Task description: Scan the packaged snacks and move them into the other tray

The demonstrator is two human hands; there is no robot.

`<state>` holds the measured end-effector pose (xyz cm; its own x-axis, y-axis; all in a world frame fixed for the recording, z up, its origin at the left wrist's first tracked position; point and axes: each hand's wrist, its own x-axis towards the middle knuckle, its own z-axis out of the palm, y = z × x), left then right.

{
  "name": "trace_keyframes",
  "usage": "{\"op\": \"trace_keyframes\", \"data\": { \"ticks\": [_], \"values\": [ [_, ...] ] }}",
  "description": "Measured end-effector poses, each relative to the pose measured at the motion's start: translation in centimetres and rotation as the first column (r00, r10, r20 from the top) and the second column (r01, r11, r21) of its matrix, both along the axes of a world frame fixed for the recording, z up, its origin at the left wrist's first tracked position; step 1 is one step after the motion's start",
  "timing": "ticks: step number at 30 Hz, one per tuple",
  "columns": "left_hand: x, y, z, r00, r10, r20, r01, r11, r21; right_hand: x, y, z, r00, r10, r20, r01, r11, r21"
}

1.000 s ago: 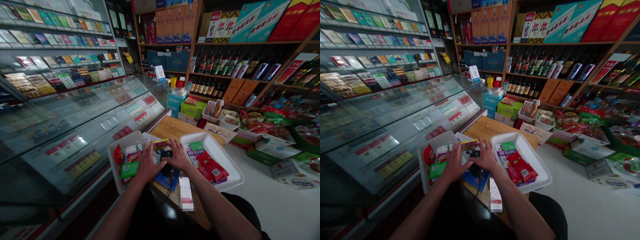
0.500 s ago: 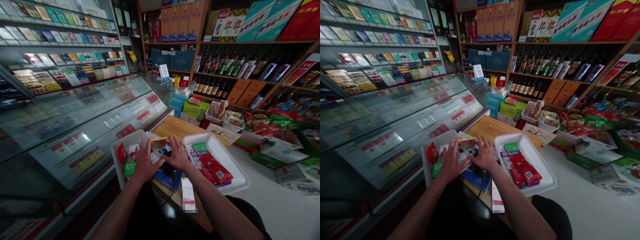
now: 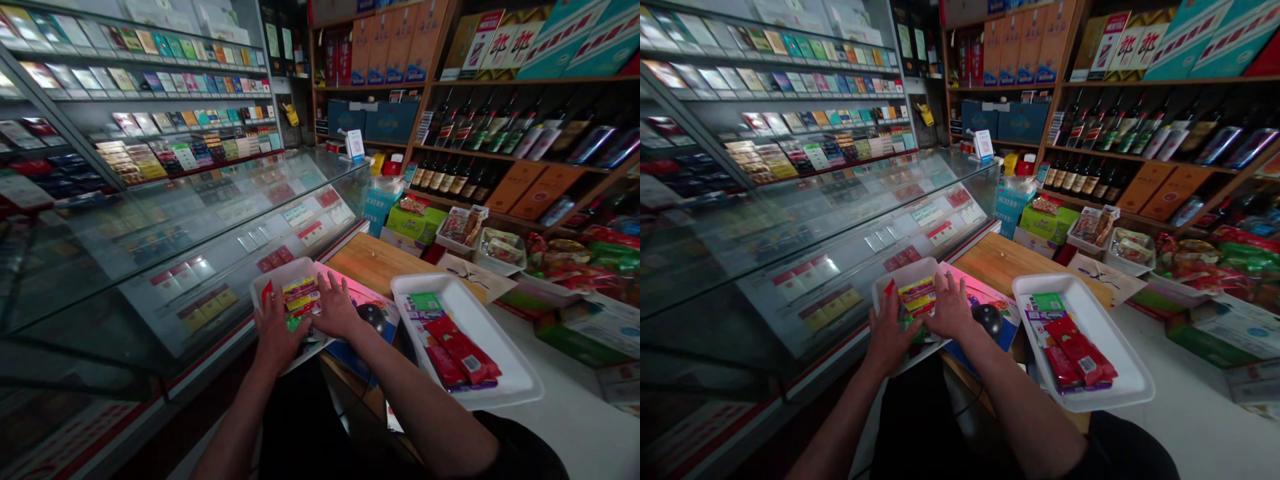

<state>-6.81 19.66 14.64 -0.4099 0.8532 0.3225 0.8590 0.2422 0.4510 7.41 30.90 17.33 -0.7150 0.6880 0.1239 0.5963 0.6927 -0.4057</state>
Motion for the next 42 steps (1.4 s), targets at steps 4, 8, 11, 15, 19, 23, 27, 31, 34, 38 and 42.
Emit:
{"op": "trace_keyframes", "data": {
  "ticks": [4,8,11,15,19,23,27,31,34,38,42],
  "values": [
    [-0.8,-0.8,-0.9,0.999,0.029,0.044,-0.027,0.999,-0.046,-1.5,-1.0,-0.7,1.0,0.009,0.009,-0.009,1.0,-0.023],
    [-1.2,-1.2,-1.7,0.999,0.023,0.048,-0.02,0.998,-0.055,-1.8,-2.0,-0.8,1.0,0.008,-0.013,-0.008,0.999,-0.032],
    [-1.2,-1.3,-1.8,0.998,0.027,0.056,-0.024,0.998,-0.062,-1.6,-2.7,-0.5,0.999,-0.002,-0.036,0.001,1.0,-0.03],
    [-1.0,-1.3,-1.6,0.998,0.013,0.059,-0.009,0.997,-0.072,-0.8,-3.8,0.3,0.998,-0.008,-0.068,0.007,1.0,-0.019],
    [-0.3,-1.3,-1.8,0.998,-0.038,0.05,0.04,0.998,-0.044,1.0,-4.6,1.3,0.993,-0.025,-0.118,0.024,1.0,-0.007],
    [1.9,-1.1,-1.8,0.989,-0.145,0.042,0.145,0.989,0.003,4.0,-5.1,1.8,0.984,-0.101,-0.146,0.103,0.995,0.008],
    [5.3,-0.7,-1.2,0.967,-0.254,0.025,0.253,0.967,0.027,8.1,-5.2,1.9,0.961,-0.223,-0.166,0.227,0.974,0.008],
    [9.2,0.0,0.1,0.919,-0.394,-0.021,0.394,0.915,0.081,12.9,-4.8,1.5,0.907,-0.363,-0.212,0.377,0.926,0.026],
    [12.6,0.5,1.0,0.871,-0.49,-0.026,0.49,0.867,0.088,16.9,-4.2,0.5,0.85,-0.484,-0.208,0.499,0.867,0.018],
    [17.5,1.3,1.4,0.785,-0.62,0.005,0.618,0.783,0.065,22.5,-3.0,-1.5,0.765,-0.635,-0.104,0.637,0.771,-0.017],
    [22.4,2.1,1.7,0.671,-0.74,0.052,0.74,0.672,0.021,27.7,-1.8,-3.3,0.682,-0.731,0.005,0.731,0.682,-0.035]
  ]
}}
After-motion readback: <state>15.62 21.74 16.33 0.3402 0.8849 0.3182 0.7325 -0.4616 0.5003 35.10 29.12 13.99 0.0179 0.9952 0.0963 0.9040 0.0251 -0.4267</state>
